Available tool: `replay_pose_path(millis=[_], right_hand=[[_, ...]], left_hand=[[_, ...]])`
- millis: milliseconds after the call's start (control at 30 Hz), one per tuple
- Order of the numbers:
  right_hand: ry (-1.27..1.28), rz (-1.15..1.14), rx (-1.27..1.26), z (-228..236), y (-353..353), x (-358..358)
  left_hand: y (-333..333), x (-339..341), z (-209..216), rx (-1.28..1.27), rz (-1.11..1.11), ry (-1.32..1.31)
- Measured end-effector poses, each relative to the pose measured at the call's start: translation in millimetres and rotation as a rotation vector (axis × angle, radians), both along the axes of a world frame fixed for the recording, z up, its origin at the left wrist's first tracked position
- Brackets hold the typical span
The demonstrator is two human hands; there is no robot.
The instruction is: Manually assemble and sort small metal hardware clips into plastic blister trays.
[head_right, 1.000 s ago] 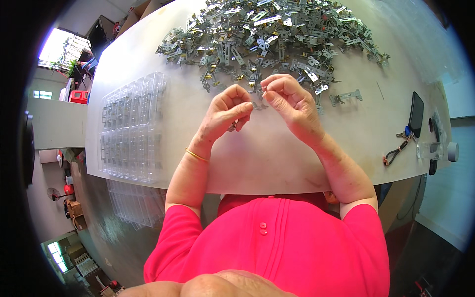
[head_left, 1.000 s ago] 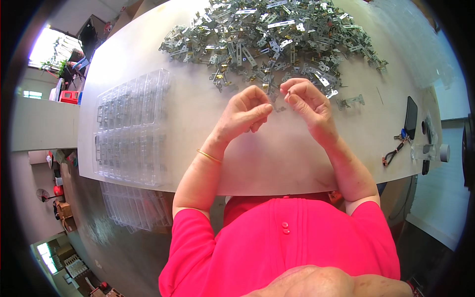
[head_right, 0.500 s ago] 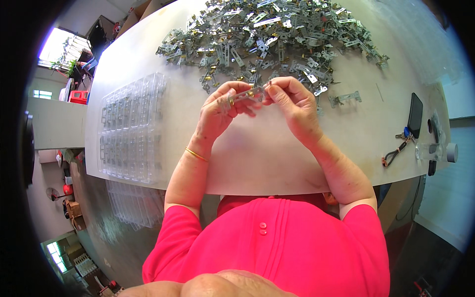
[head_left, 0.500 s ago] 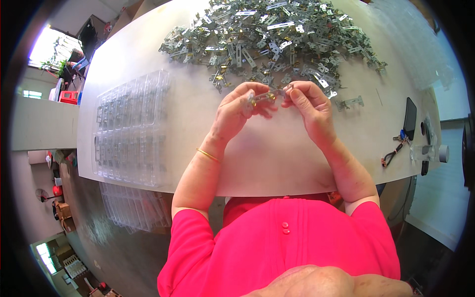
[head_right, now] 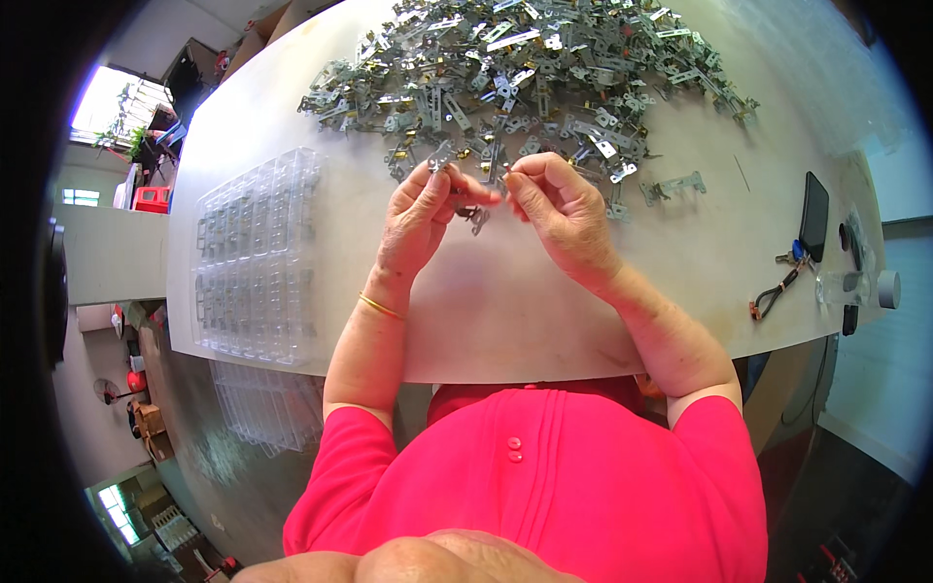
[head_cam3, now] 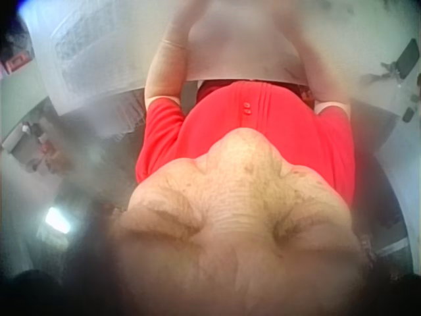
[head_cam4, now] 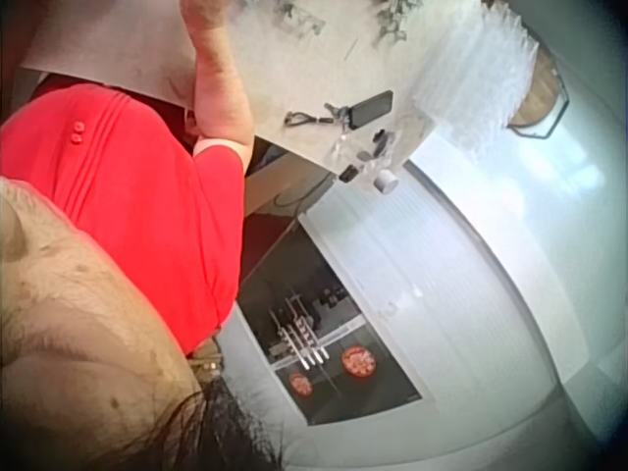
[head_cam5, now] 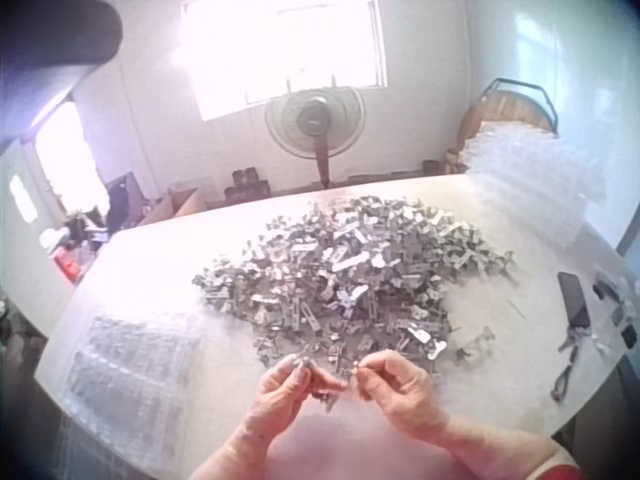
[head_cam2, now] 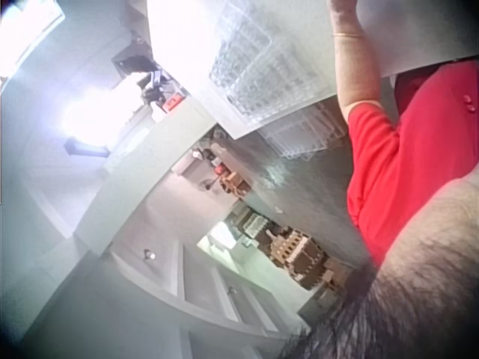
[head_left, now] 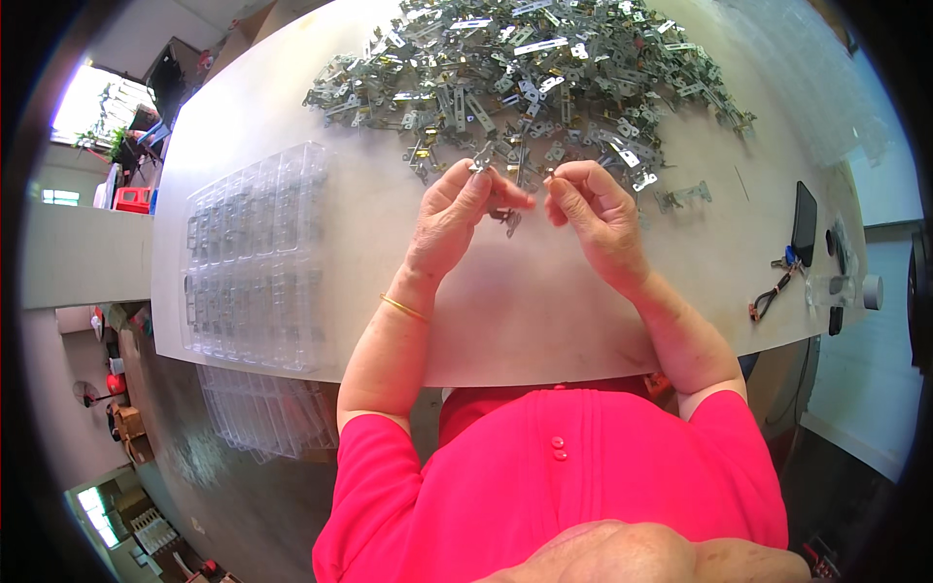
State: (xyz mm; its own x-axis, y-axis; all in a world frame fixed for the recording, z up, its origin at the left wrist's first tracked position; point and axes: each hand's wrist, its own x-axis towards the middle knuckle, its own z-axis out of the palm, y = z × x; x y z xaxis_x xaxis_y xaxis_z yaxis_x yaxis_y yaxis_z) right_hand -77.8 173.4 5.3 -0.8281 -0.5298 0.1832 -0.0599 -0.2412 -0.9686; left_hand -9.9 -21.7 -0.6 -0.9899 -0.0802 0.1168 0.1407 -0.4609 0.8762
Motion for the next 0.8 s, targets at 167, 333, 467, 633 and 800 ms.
replay_pose_path(millis=[167, 333, 467, 633, 800], right_hand=[[0.069, 0.014, 0.124, 11.6, 1.9, 9.0], [0.181, -0.010, 0.148, 8.7, -0.1, 8.5], [0.189, -0.025, 0.196, 6.7, 0.7, 8.0], [0.250, -0.078, 0.261, 7.2, -0.3, 10.2], [0.256, -0.070, 0.208, 7.1, -2.3, 12.5]], left_hand=[[4.8, 4.2, 3.6, -0.148, -0.066, -0.194], [3.6, 4.2, 0.5, -0.262, -0.100, -0.200], [4.3, 3.5, 3.2, -0.301, -0.076, -0.217], [6.5, 3.9, 6.3, -0.458, 0.002, -0.196], [10.0, 5.5, 3.3, -0.608, 0.030, -0.153]])
